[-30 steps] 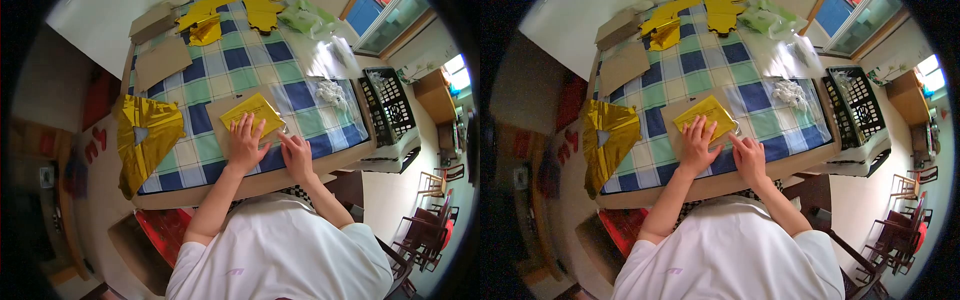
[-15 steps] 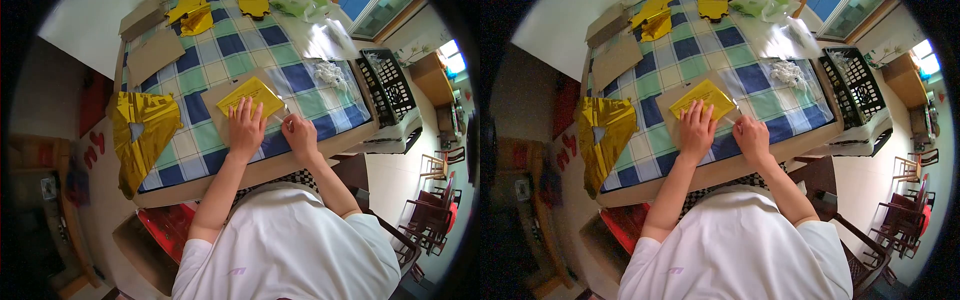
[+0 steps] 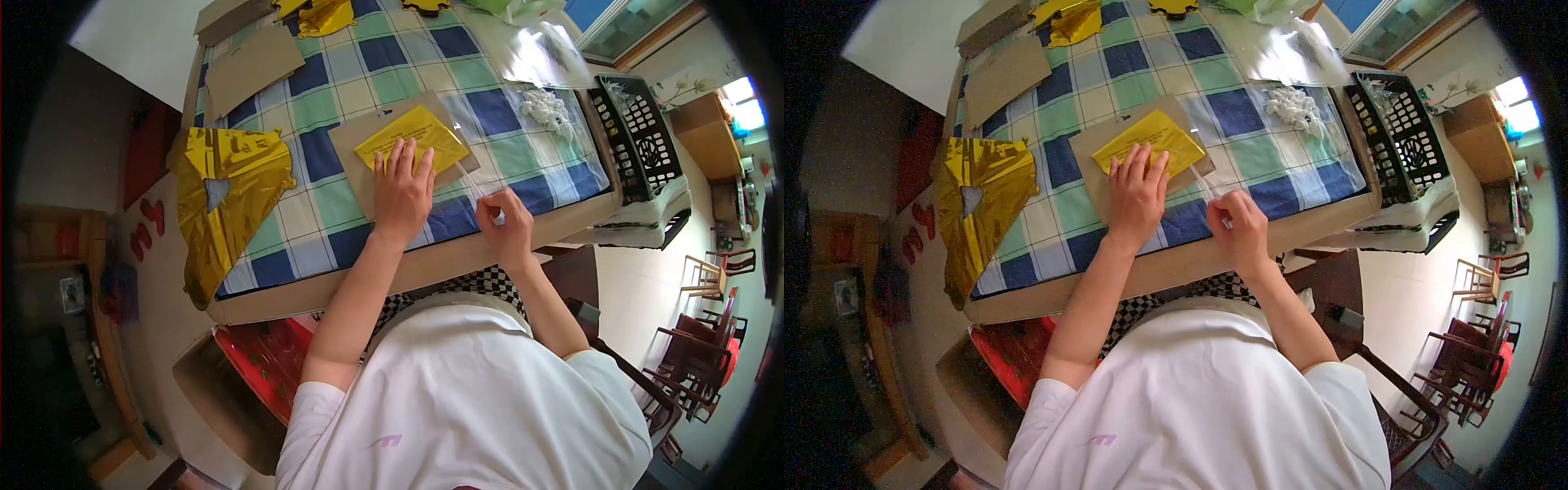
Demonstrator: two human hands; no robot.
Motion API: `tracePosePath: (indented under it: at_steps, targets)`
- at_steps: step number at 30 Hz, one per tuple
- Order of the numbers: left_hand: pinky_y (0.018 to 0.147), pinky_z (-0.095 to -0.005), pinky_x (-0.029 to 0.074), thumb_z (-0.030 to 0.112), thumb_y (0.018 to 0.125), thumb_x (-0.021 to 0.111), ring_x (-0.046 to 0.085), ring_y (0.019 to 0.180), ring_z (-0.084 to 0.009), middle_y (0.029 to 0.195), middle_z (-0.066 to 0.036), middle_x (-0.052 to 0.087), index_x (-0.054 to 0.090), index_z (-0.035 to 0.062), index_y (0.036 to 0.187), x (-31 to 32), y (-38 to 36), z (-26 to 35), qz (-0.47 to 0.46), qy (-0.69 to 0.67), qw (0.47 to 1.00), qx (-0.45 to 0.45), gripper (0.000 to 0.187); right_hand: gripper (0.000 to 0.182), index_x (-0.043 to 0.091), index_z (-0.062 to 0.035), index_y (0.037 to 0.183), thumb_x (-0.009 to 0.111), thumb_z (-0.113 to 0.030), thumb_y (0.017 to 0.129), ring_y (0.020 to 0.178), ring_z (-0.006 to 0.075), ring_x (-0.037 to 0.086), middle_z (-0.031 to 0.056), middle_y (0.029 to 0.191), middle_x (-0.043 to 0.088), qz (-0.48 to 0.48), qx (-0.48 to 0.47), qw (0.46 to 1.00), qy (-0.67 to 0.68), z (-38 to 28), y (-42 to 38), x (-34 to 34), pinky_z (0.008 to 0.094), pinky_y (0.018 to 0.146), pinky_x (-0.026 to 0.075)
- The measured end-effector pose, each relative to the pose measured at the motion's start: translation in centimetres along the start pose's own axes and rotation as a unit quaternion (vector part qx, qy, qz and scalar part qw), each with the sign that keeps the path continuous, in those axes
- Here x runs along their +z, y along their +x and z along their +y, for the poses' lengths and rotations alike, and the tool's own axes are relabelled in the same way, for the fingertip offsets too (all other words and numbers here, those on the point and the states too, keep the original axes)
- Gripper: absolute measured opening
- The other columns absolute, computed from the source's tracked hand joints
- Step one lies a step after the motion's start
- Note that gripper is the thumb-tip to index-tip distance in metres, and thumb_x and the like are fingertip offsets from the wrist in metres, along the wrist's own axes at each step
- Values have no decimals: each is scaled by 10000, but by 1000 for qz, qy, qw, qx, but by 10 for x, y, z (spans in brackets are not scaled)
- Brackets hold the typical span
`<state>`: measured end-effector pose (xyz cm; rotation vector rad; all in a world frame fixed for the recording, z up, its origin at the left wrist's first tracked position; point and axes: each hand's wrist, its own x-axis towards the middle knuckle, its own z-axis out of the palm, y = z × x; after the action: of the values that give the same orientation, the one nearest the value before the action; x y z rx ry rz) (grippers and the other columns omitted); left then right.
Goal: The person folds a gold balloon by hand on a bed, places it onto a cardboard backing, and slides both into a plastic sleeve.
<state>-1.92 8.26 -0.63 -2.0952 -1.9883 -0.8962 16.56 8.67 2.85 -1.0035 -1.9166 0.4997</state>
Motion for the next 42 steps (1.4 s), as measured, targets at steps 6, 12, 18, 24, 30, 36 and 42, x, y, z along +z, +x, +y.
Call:
tracePosePath:
  at_steps: [6, 12, 18, 24, 30, 36, 42]
  targets:
    - [1068, -541, 284, 237, 924, 539, 423, 1275, -317, 1289, -156, 524, 588, 100, 1226, -2, 2, 2, -3, 2, 1000, 0, 335, 169, 502, -28, 781, 649, 53, 756, 579, 224, 542, 107, 695, 532, 28, 16, 998, -58, 14, 13, 10, 311, 545, 452]
    - [1074, -568, 266, 274, 909, 557, 421, 1281, -293, 1295, -140, 523, 594, 112, 1221, -3, 1, 3, 1, 25, 1000, -1, 354, 149, 505, -5, 781, 652, 14, 774, 593, 224, 564, 121, 705, 562, -15, 118, 993, -16, 7, 22, 9, 301, 562, 459]
    - [1088, -593, 232, 288, 882, 582, 411, 1293, -260, 1315, -109, 518, 599, 128, 1216, -4, 0, 3, -7, 48, 999, -5, 371, 120, 550, -6, 824, 664, -15, 789, 588, 206, 578, 119, 727, 593, -90, 184, 977, 54, 17, 16, -6, 294, 588, 476]
    - [1095, -582, 223, 276, 876, 584, 411, 1297, -253, 1319, -106, 518, 609, 131, 1205, 2, -2, 2, -18, 22, 1000, -5, 360, 145, 551, -45, 839, 684, -90, 806, 682, 271, 608, 105, 764, 607, -56, 76, 994, -54, 24, 28, 22, 347, 603, 484]
    - [1092, -573, 228, 269, 869, 588, 415, 1296, -254, 1323, -114, 516, 614, 128, 1196, -1, -2, 1, -23, 24, 999, -5, 357, 119, 597, -87, 884, 673, -98, 793, 754, 252, 582, 62, 804, 562, -62, 40, 990, -123, 14, 29, 12, 368, 647, 475]
    - [1090, -578, 230, 279, 862, 596, 415, 1297, -259, 1326, -118, 514, 609, 123, 1202, -1, -2, 0, -29, 14, 999, -8, 375, 296, 654, -115, 1092, 626, -46, 806, 759, 259, 564, 92, 821, 533, -92, -45, 983, -152, 22, 22, 8, 377, 657, 471]
    - [1084, -589, 225, 358, 886, 592, 398, 1314, -277, 1354, -125, 493, 576, 119, 1244, -14, 0, 8, -45, 1, 999, -14, 430, 113, 646, -67, 954, 619, -101, 850, 721, 270, 600, 118, 829, 592, -87, 146, 982, -84, 31, 31, 3, 360, 648, 484]
